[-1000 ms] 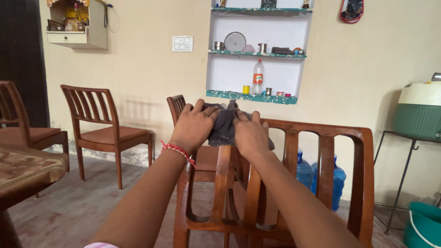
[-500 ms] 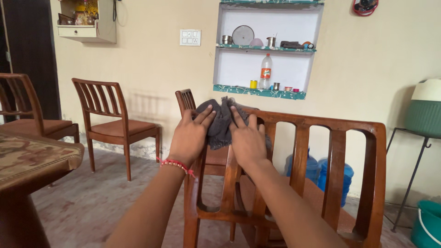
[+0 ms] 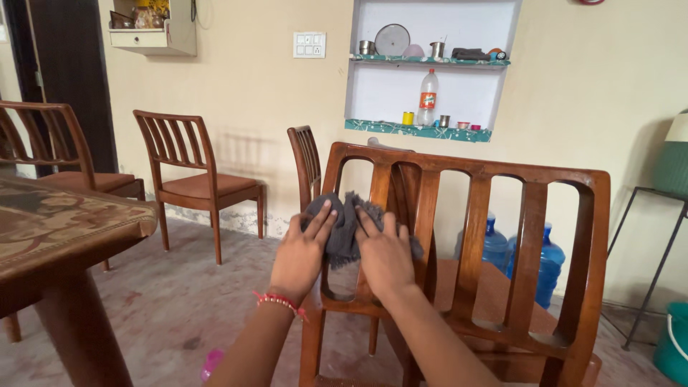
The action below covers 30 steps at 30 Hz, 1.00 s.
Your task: The person wipes the backrest and seat of a wooden chair using a dark cloth. They then move to a wooden dining table and wipe the legs and the underside of the tabletop with the same cloth.
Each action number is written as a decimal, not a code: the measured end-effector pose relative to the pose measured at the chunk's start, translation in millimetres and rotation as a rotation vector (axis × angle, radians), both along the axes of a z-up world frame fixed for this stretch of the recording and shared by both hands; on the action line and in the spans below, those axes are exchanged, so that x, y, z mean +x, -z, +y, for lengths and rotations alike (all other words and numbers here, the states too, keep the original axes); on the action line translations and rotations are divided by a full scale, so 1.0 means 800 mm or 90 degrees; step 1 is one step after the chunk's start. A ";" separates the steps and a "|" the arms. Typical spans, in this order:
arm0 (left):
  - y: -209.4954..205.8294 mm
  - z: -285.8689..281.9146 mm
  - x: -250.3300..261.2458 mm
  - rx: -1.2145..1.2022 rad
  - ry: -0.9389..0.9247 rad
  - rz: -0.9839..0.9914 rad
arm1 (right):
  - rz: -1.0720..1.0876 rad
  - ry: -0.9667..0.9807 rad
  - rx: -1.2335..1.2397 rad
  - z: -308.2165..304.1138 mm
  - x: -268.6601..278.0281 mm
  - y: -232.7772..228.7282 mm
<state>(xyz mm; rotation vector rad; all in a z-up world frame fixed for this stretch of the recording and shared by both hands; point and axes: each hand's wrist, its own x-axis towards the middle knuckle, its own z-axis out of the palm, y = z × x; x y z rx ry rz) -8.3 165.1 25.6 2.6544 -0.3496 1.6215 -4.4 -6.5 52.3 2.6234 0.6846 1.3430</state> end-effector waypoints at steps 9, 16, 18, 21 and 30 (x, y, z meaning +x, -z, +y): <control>0.081 0.001 -0.006 -0.003 -0.023 0.008 | 0.023 0.012 -0.043 0.001 -0.020 0.062; 0.121 0.001 -0.020 -0.027 -0.010 0.051 | 0.052 0.033 -0.070 0.002 -0.027 0.101; 0.132 0.002 -0.023 -0.032 -0.011 0.089 | 0.061 0.018 -0.061 0.001 -0.029 0.112; 0.149 0.002 -0.026 -0.039 -0.011 0.090 | 0.067 -0.005 -0.037 0.003 -0.030 0.127; 0.184 -0.003 -0.042 -0.101 -0.008 0.147 | 0.009 -0.023 -0.032 0.001 -0.038 0.153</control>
